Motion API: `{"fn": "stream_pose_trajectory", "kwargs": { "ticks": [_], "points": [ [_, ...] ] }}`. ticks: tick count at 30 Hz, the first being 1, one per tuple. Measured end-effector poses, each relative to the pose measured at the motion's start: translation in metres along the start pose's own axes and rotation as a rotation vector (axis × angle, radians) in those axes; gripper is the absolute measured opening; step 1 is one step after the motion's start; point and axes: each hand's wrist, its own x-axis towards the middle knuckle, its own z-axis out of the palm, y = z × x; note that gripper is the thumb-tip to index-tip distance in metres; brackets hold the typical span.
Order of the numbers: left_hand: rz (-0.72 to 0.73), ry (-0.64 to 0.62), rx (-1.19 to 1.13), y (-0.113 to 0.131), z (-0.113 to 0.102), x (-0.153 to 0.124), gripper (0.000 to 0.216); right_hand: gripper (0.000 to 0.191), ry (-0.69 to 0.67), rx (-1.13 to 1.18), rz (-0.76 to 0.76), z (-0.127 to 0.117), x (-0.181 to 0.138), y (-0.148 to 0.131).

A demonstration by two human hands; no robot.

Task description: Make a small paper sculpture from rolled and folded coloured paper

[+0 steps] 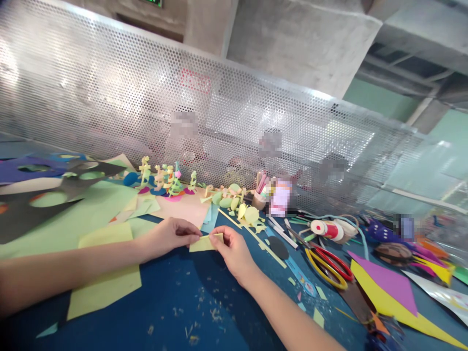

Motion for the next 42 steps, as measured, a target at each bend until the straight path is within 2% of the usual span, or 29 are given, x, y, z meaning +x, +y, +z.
{"fn": "stream_pose_trajectory", "kwargs": {
  "ticks": [8, 22, 34, 38, 42],
  "points": [
    [0.077, 0.035, -0.009, -0.003, 0.001, 0.0, 0.021, 0.024, 0.045, 0.05, 0.034, 0.002, 0.001, -0.005],
    [-0.008, 0.034, 0.038, -0.001, -0.002, 0.0, 0.024, 0.025, 0.103, 0.01, 0.001, -0.002, 0.005, 0.007],
    [0.03, 0.028, -0.079, -0.003, 0.0, 0.001, 0.019, 0.022, 0.105, 0.025, 0.04, -0.001, 0.002, 0.003],
    [-0.033, 0.063, -0.062, 0.001, 0.0, 0.0, 0.023, 0.023, 0.116, 0.036, 0.032, -0.001, 0.003, 0.004],
    [-0.126, 0.072, -0.15, 0.005, -0.001, 0.0, 0.031, 0.022, 0.124, 0.023, 0.026, -0.001, 0.003, 0.004]
  ]
}}
